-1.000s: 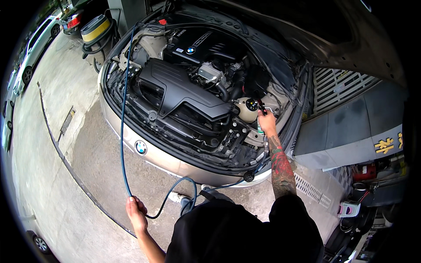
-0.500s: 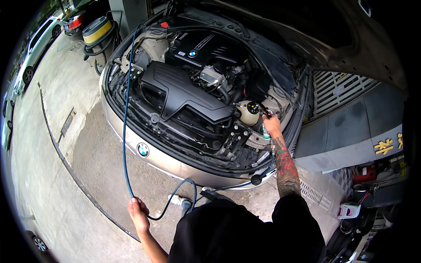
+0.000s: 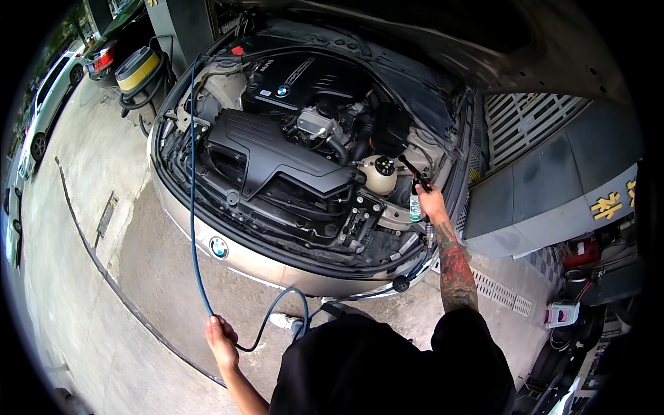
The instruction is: The person uses a spray nozzle connected to a hose to clean the engine bay of a BMW. They systematically spray various components under the hood, including the engine cover and surrounding parts, while another person works nearby.
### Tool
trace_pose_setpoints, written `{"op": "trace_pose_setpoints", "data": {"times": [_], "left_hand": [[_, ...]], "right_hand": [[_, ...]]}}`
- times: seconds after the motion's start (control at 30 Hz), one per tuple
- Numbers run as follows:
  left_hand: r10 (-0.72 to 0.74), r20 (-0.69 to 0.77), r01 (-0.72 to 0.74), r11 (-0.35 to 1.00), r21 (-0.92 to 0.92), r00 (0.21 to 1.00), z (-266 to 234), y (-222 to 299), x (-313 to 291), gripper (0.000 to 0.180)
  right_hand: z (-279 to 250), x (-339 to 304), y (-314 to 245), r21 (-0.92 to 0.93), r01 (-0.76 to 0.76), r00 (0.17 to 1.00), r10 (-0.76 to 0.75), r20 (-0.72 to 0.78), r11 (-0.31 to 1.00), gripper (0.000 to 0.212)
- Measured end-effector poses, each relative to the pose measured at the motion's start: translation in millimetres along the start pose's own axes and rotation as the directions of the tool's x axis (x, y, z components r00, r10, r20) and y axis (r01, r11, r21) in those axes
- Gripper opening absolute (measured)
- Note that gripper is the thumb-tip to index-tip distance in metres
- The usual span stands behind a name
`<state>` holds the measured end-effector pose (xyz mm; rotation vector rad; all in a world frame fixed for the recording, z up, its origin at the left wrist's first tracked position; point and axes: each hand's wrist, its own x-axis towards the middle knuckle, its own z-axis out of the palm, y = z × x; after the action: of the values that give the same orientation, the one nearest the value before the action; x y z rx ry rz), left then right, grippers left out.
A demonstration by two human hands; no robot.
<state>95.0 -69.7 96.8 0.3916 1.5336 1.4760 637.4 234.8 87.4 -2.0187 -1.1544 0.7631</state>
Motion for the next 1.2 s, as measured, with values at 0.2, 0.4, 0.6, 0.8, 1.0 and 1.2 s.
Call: {"op": "trace_pose_setpoints", "data": {"times": [0.2, 0.4, 0.6, 0.8, 1.0, 1.2], "left_hand": [[-0.002, -0.002, 0.002, 1.000, 0.024, 1.000, 14, 0, -9, 0.027], [0.021, -0.007, -0.020, 1.000, 0.023, 1.000, 26, 3, -22, 0.027], [0.021, -0.012, -0.020, 0.998, 0.066, 1.000, 33, 2, -21, 0.028], [0.018, -0.017, -0.017, 0.997, 0.076, 1.000, 36, -1, -21, 0.028], [0.028, -0.007, -0.027, 0.998, 0.049, 1.000, 31, 3, -19, 0.027], [0.044, -0.004, -0.044, 0.999, 0.021, 0.999, 19, 4, -19, 0.027]], "right_hand": [[1, 19, -8, -0.062, 0.014, 0.998, -0.010, 0.057, 0.998, 0.037], [3, 30, -9, -0.094, 0.003, 0.997, 0.004, 0.075, 0.996, 0.036], [-4, 33, 16, -0.086, 0.080, 0.997, -0.081, -0.002, 0.993, 0.039], [-20, 6, -37, -0.003, 0.002, 1.000, -0.002, -0.008, 1.000, 0.036], [1, 19, -39, -0.130, 0.269, 0.950, -0.286, -0.128, 0.954, 0.038], [38, 22, -66, -0.235, 0.272, 0.949, -0.300, -0.093, 0.933, 0.039]]}}
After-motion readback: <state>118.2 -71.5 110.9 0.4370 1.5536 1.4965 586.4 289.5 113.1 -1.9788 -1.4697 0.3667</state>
